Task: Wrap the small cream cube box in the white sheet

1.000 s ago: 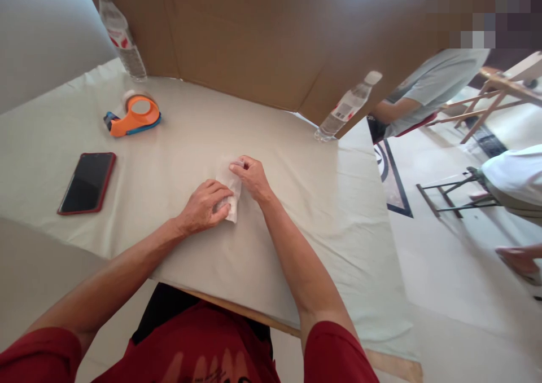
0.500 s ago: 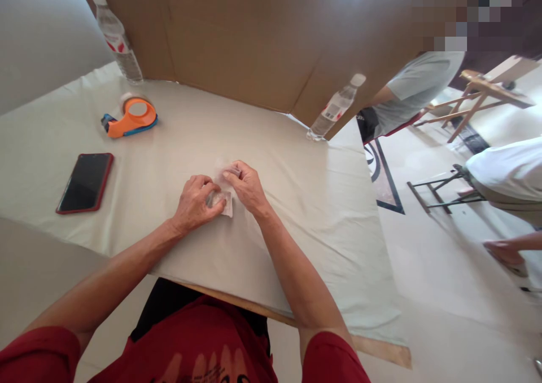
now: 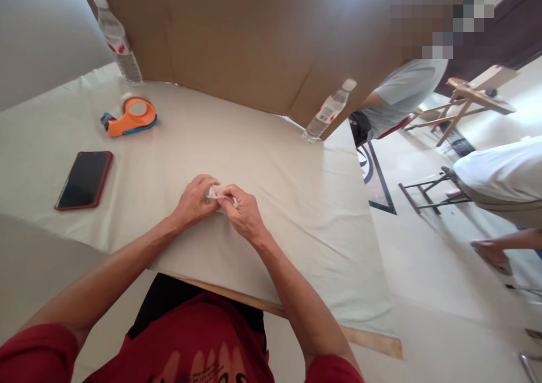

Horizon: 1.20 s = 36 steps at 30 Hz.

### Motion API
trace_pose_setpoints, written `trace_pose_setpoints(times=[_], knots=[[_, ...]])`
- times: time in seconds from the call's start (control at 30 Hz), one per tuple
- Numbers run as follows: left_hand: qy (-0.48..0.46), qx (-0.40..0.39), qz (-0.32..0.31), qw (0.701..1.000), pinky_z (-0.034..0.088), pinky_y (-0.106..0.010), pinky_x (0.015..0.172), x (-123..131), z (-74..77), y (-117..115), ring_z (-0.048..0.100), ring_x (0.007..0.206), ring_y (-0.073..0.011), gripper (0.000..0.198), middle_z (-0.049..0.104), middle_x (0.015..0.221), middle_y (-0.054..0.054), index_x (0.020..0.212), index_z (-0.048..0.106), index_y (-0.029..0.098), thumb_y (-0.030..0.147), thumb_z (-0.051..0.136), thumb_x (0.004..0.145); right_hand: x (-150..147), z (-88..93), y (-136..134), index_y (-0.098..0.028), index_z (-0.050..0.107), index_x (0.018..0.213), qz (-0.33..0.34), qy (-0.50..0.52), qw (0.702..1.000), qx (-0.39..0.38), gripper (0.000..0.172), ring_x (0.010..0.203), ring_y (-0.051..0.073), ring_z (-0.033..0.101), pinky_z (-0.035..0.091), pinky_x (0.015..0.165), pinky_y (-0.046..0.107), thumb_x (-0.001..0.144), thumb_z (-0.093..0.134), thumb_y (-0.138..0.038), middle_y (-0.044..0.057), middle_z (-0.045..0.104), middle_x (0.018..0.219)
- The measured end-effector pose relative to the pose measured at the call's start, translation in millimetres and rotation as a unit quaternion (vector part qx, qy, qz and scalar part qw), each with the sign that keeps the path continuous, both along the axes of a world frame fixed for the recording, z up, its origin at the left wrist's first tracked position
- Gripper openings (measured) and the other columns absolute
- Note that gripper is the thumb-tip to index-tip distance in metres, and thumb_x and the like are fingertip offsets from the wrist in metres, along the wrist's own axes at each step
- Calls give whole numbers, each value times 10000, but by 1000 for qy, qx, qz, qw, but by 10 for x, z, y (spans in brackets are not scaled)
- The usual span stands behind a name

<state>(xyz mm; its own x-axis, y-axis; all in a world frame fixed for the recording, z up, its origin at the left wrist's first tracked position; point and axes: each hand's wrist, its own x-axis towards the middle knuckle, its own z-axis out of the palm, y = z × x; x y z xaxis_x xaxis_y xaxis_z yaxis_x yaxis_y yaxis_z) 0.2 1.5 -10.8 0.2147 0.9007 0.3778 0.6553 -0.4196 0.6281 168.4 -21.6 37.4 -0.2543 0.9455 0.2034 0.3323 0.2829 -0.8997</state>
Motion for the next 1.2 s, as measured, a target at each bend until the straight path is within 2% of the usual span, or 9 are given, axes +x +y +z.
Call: trace_pose_setpoints(times=[0.1,0.2,0.47,0.67,0.77,0.87,0.93,1.0,1.2], knots=[[-6,-53,-37,998,522,-356,847,-20,37,-1,641,974,-226,200,676,1058,-71,1012,611,208,274,640,826,10,-88,-64,-241,661,885,3,15,1000,11,94,1042,208,705,509,963,349,909,590,-296,39,770,1047],[-14,-75,-44,996,529,-336,801,-34,63,-4,646,912,-210,200,688,1029,-57,1011,616,213,261,626,817,5,-150,-81,-249,654,872,2,23,999,23,93,1060,207,713,518,985,362,919,589,-297,43,775,1073],[-2,-37,-87,996,533,-388,907,-80,50,16,639,1003,-234,262,706,1070,-83,1057,647,209,199,570,807,-33,-283,-137,-257,649,889,-20,49,997,51,82,1118,214,705,518,1026,385,927,600,-311,59,774,1111],[-15,-64,-126,990,543,-405,925,-142,84,33,653,1016,-241,298,709,1104,-102,1131,644,189,283,546,866,-53,-363,-193,-264,659,908,-39,48,995,73,75,1152,226,693,512,1058,423,931,603,-309,69,776,1124],[-17,-65,-179,981,524,-432,1016,-240,108,55,646,1130,-265,374,687,1204,-136,1204,632,165,328,583,871,-57,-401,-193,-262,662,904,-36,48,994,90,73,1146,222,695,507,1066,428,934,602,-291,69,780,1118],[12,-62,-225,972,460,-474,1128,-328,93,56,509,1379,-329,562,579,1415,-188,1323,587,152,315,693,796,-58,-429,-195,-266,667,899,-42,30,994,100,69,1166,222,687,497,1083,437,929,605,-272,64,786,1099],[35,-64,-221,973,431,-493,1160,-342,65,39,428,1454,-351,658,498,1505,-202,1377,553,160,285,731,756,-59,-436,-198,-269,671,900,-44,17,993,110,78,1169,221,686,490,1093,443,930,599,-266,62,786,1102],[48,-57,-204,976,427,-503,1164,-317,34,15,420,1462,-347,649,469,1533,-202,1397,537,171,261,709,778,-61,-433,-203,-270,675,899,-43,7,991,123,89,1160,220,691,483,1105,444,935,594,-269,60,785,1104],[-8,-21,-193,981,526,-402,1050,-196,-6,-16,613,1254,-257,449,632,1346,-148,1336,574,196,242,580,889,-62,-411,-201,-278,677,889,-45,0,991,126,93,1146,223,700,497,1088,428,934,595,-277,53,786,1093]])
